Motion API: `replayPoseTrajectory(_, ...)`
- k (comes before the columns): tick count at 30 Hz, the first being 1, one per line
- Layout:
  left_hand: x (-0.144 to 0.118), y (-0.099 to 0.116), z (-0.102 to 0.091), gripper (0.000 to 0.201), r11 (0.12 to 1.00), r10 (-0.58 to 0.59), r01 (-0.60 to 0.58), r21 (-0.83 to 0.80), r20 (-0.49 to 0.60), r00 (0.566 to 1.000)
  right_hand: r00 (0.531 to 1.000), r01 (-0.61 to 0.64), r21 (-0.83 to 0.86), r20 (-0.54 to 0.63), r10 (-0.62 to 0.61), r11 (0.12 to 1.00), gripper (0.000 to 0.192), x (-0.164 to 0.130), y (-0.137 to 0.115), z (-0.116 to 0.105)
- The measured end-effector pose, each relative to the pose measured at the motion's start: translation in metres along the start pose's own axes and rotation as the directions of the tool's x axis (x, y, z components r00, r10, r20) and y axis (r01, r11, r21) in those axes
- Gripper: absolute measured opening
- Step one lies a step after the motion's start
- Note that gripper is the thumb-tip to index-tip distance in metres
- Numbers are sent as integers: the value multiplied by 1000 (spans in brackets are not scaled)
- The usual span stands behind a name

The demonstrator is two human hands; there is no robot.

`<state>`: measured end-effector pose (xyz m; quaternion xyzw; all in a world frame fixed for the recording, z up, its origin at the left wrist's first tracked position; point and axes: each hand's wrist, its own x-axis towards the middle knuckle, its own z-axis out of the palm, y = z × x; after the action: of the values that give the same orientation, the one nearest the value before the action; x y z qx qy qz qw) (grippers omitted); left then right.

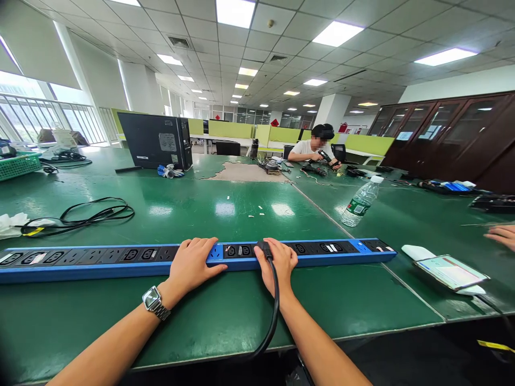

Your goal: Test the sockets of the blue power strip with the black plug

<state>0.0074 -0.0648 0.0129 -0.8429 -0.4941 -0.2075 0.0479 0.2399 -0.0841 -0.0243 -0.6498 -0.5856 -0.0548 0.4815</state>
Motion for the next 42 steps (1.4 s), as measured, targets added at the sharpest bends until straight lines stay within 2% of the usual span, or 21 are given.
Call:
replayPoseTrajectory(3, 0, 1, 0, 62, 1000, -3, 2, -24, -19, 1000, 992, -69, 59, -98, 74, 996, 48, -2, -9, 2)
replayPoseTrajectory(5, 0, 1, 0, 64, 997, 10, -13, -70, -55, 998, 991, -27, 53, -129, 34, 998, 46, -7, -20, 5)
replayPoseTrajectory(7, -1, -1, -2, 61, 989, 28, -43, -140, -110, 994, 990, 98, 66, -109, -91, 993, 39, -13, -34, 9)
replayPoseTrajectory(10, -3, -5, -4, 52, 961, 123, -160, -224, -172, 977, 965, 261, 80, -36, -259, 962, 30, -21, -53, 15)
replayPoseTrajectory(13, -5, -7, -4, 48, 920, 253, -294, -259, -179, 951, 940, 334, 123, 26, -340, 934, 27, -23, -61, 17)
replayPoseTrajectory(16, -6, -5, -1, 38, 901, 272, -322, -292, -198, 942, 914, 376, 175, 90, -395, 910, 29, -23, -60, 17)
replayPoseTrajectory(19, -4, -5, 2, 30, 911, 164, -255, -324, -284, 945, 899, 394, 165, 137, -417, 904, 34, -22, -56, 17)
replayPoseTrajectory(23, -1, -16, 4, 29, 935, -42, -97, -342, -376, 926, 956, 273, 39, 96, -276, 961, 32, -20, -48, 20)
replayPoseTrajectory(26, -1, -21, 5, 25, 937, -42, -79, -339, -336, 941, 980, 180, -43, 94, -175, 983, 34, -19, -43, 21)
replayPoseTrajectory(30, 0, -13, 5, 27, 948, -18, -75, -308, -287, 958, 982, 150, -131, 139, -131, 980, 38, -19, -42, 23)
replayPoseTrajectory(35, 0, 0, 0, 23, 956, -51, -22, -292, -241, 969, 980, 136, -152, 163, -111, 979, 41, -19, -44, 24)
replayPoseTrajectory(42, 0, -3, -5, 22, 978, -131, 98, -187, -177, 976, 978, 148, -146, 166, -124, 978, 39, -20, -42, 23)
